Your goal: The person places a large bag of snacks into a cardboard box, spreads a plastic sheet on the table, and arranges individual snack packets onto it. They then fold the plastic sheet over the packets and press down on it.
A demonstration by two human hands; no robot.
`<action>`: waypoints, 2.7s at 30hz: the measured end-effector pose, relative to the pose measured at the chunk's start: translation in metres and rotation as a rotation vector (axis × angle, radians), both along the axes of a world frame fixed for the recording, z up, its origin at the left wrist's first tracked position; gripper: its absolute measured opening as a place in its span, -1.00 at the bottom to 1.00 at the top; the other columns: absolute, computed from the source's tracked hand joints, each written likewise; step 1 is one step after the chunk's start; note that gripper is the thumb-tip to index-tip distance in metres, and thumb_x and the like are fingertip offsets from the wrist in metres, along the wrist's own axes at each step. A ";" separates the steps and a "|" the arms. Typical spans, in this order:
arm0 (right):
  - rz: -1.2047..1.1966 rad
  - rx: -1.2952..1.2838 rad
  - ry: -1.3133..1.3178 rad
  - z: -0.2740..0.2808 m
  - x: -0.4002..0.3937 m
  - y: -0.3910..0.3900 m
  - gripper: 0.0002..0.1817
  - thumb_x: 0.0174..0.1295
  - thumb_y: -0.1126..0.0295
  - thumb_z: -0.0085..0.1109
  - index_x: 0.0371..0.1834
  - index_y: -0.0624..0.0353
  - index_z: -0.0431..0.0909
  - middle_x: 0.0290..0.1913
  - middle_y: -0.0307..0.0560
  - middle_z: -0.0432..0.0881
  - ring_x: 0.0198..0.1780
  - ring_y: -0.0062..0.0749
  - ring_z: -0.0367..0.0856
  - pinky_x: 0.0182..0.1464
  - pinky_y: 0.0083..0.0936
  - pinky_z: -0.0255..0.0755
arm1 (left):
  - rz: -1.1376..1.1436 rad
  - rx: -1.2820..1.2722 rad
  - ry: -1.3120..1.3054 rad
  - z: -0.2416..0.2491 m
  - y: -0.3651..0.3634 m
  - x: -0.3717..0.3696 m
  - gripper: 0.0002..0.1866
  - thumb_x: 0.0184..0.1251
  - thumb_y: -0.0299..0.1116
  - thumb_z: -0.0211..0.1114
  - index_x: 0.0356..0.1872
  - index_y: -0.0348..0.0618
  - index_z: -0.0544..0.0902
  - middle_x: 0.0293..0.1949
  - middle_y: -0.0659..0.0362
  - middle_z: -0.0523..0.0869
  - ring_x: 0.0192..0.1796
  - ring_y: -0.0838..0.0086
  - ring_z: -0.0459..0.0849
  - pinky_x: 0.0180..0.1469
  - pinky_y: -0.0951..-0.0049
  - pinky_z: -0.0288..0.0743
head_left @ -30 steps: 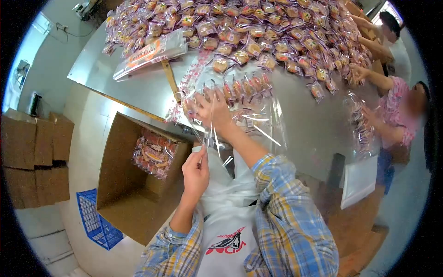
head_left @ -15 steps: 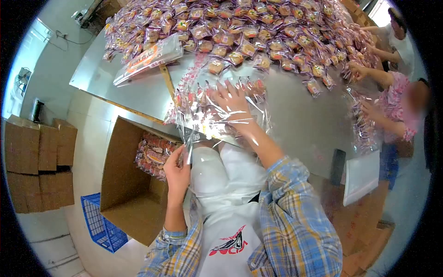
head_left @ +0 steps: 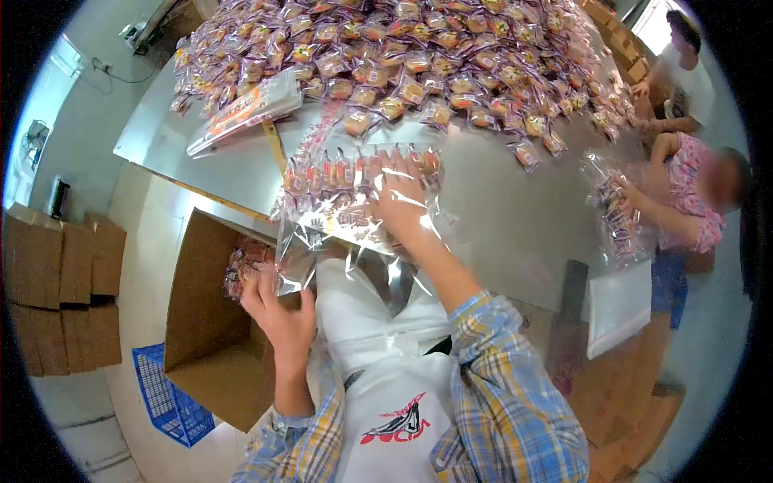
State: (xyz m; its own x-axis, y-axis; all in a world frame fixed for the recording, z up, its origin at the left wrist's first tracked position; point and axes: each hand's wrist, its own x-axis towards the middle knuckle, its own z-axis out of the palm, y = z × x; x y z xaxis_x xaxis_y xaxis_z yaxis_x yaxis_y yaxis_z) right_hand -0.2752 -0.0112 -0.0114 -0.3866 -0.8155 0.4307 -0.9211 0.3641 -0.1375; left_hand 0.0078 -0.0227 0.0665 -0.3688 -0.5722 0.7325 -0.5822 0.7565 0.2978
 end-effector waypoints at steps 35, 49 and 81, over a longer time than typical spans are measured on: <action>-0.143 -0.011 -0.329 -0.023 0.024 0.076 -0.07 0.12 0.18 0.31 0.56 0.37 0.22 0.52 0.44 0.26 0.40 0.25 0.40 0.40 0.09 0.29 | -0.268 -0.083 -0.322 -0.093 -0.058 -0.238 -0.45 0.31 -0.22 0.36 0.36 0.09 0.59 0.31 0.09 0.61 0.46 0.14 0.46 0.48 -0.27 0.15; -0.094 -0.106 -0.363 -0.033 0.024 0.085 -0.08 0.08 0.20 0.30 0.54 0.37 0.27 0.43 0.33 0.44 0.40 0.19 0.41 0.45 0.03 0.23 | -0.322 0.010 -0.299 -0.082 -0.055 -0.243 -0.47 0.24 -0.39 0.33 0.29 0.03 0.60 0.32 0.14 0.64 0.42 0.13 0.56 0.45 -0.41 0.15; 0.220 -0.085 -0.274 0.012 -0.013 0.097 -0.50 0.11 0.33 0.29 0.16 0.22 0.61 0.17 0.23 0.64 0.10 0.17 0.64 0.13 -0.05 0.56 | -0.539 -0.011 0.092 -0.086 0.092 -0.038 -0.56 0.15 -0.42 0.53 0.08 -0.18 0.66 0.06 0.01 0.72 -0.05 0.11 0.70 0.00 0.08 0.57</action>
